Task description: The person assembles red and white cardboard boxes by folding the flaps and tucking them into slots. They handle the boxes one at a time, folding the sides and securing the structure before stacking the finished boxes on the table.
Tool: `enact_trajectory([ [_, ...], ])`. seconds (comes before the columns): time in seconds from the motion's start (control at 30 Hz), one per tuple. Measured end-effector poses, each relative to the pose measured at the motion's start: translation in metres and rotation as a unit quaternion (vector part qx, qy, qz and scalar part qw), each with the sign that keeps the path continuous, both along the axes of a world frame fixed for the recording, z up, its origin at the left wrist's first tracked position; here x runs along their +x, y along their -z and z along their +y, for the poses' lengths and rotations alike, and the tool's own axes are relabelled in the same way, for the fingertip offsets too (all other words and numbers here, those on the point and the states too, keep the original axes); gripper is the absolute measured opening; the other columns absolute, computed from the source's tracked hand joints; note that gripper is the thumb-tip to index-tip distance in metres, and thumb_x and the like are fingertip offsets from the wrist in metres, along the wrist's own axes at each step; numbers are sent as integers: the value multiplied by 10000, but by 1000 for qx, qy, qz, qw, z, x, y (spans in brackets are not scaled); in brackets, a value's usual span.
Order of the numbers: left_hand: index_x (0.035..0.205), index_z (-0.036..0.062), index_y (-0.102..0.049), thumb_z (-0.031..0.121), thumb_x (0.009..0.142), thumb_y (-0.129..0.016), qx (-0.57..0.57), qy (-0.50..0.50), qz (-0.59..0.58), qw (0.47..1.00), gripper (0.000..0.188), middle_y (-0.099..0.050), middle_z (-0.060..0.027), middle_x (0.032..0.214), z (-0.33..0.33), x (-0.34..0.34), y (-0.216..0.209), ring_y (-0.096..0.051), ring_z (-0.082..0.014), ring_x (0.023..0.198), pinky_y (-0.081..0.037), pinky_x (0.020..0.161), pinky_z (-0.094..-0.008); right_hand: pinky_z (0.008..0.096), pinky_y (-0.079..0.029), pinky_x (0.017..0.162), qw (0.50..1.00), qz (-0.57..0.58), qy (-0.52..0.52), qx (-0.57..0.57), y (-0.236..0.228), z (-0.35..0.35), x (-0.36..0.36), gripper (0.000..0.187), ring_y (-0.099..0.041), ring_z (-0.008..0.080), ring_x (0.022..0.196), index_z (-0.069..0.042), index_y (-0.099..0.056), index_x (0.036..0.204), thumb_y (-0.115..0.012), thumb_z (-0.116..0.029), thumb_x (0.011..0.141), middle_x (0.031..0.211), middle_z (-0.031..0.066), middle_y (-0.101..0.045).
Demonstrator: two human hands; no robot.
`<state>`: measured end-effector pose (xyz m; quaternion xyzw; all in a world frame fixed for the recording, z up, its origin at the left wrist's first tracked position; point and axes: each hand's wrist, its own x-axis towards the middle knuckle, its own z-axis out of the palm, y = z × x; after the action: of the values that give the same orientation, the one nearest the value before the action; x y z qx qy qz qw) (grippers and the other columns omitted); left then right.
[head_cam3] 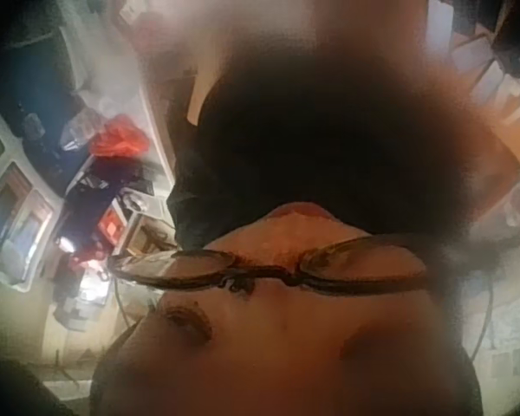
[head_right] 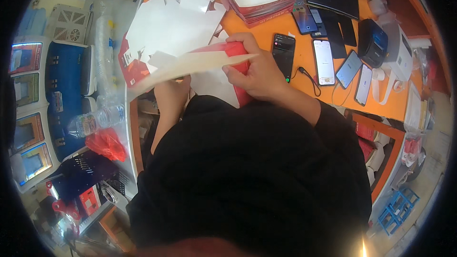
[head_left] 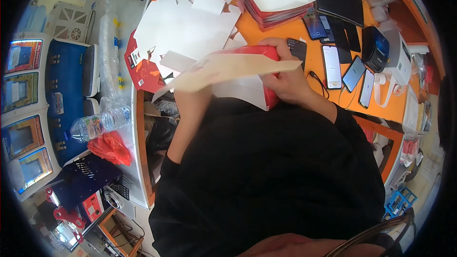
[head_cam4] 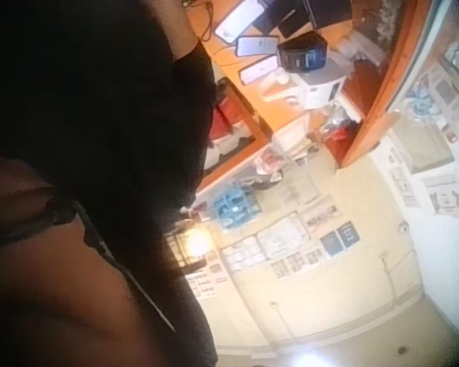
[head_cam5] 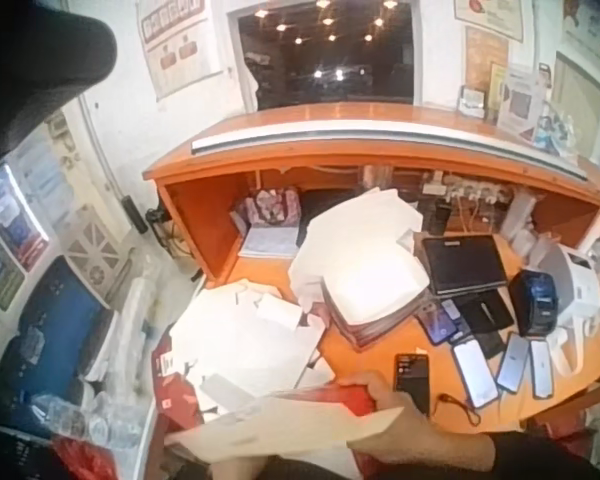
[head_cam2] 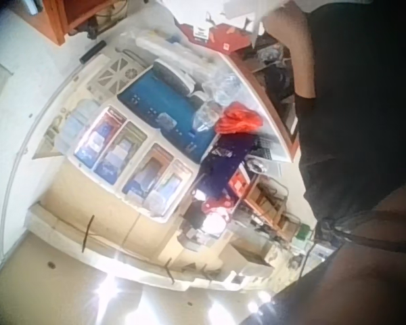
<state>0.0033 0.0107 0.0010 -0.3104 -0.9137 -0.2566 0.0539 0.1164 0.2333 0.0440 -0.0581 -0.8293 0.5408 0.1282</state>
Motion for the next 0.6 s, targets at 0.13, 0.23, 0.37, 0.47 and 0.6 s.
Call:
enact_trajectory([
  [0.13, 936, -6, -699, 136, 806, -722, 123, 74, -157, 977, 194, -695, -87, 817, 3, -44, 48, -654, -208, 782, -477, 689, -343, 360, -524, 828, 998, -46, 21, -25, -2, -3, -7, 476, -676, 283, 953, -92, -421, 1268, -666, -212, 877, 1076, 168, -656],
  [0.23, 887, 21, -685, 65, 780, -741, 301, 3, -401, 865, 128, -673, -26, 767, 13, -40, 58, -629, -154, 684, -487, 609, -325, 366, -529, 817, 997, -52, 30, -47, -1, 0, -10, 469, -681, 278, 928, -93, -424, 1261, -672, -219, 883, 1060, 175, -661],
  [0.37, 818, -12, -669, 78, 775, -757, 278, -67, -426, 858, 133, -667, -10, 694, 12, -45, 65, -576, -91, 583, -446, 519, -283, 366, -530, 804, 996, -58, 48, -46, 8, 4, -12, 465, -683, 278, 917, -87, -426, 1256, -672, -230, 888, 1025, 179, -667],
  [0.47, 759, -40, -651, 146, 807, -748, 158, -91, -371, 910, 215, -657, -19, 642, 20, -37, 45, -551, -81, 548, -424, 499, -263, 351, -516, 811, 991, -95, 62, -68, 9, 2, -11, 449, -660, 247, 928, -79, -439, 1259, -662, -219, 895, 1026, 162, -651],
  [0.6, 746, -77, -651, 217, 872, -700, 12, -79, -253, 964, 324, -655, -42, 624, 25, -33, 50, -564, -92, 527, -409, 495, -246, 324, -488, 839, 991, -107, 58, -63, 9, -1, -18, 413, -611, 177, 958, -69, -462, 1268, -638, -186, 914, 1059, 125, -609],
])
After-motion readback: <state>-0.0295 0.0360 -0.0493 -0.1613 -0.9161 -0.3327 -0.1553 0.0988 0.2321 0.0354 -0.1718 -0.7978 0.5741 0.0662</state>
